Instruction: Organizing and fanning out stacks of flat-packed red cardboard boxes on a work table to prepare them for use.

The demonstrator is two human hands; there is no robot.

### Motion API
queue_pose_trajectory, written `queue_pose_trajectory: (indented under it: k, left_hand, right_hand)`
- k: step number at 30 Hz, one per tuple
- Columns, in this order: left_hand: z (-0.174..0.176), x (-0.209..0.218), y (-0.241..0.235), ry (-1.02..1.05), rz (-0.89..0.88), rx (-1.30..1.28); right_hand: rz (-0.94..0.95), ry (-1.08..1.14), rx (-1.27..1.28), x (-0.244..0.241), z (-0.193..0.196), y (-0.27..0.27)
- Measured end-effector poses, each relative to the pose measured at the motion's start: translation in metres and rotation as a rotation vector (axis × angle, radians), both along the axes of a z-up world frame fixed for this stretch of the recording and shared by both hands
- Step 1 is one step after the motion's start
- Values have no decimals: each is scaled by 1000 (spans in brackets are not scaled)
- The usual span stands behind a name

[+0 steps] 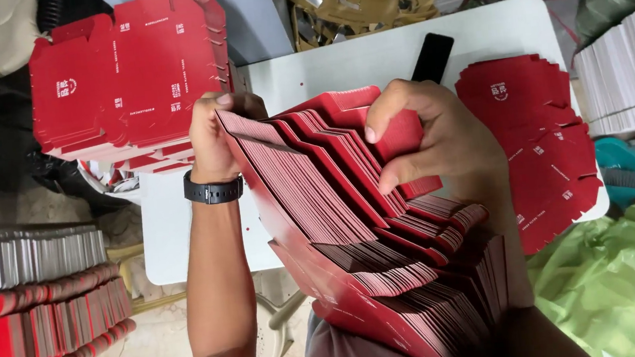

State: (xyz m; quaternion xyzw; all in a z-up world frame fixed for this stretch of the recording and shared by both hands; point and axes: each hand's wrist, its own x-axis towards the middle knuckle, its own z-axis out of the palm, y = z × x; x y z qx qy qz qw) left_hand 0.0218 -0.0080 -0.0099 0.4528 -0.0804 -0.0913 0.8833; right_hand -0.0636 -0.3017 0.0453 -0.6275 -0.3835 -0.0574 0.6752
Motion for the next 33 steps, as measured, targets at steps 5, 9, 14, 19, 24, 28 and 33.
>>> queue_pose_trajectory:
  k: [5,9,14,19,24,28,33]
  left_hand:
    - [-6,12,0,-4,-142,-56]
    - [-3,16,-2,-21,-101,-31]
    - [-7,23,-1,-34,-160,-44]
    - [-2,25,-3,-24,-200,-40]
    - [4,19,-13,0,-195,-22]
    - [8,18,-18,20,-157,-27]
    - [13,22,-20,66,-244,60]
  right_hand:
    - [50,80,73,-2,-6,0]
    - [64,114,91,2,-13,-3]
    - [45,123,118,0,-15,0]
    - [8,104,164,-5,-7,5]
    - [-151,0,34,-9,-2,-4]
    - [-84,49,16,-11,24,1]
    - [-234,128,-240,-25,33,-3]
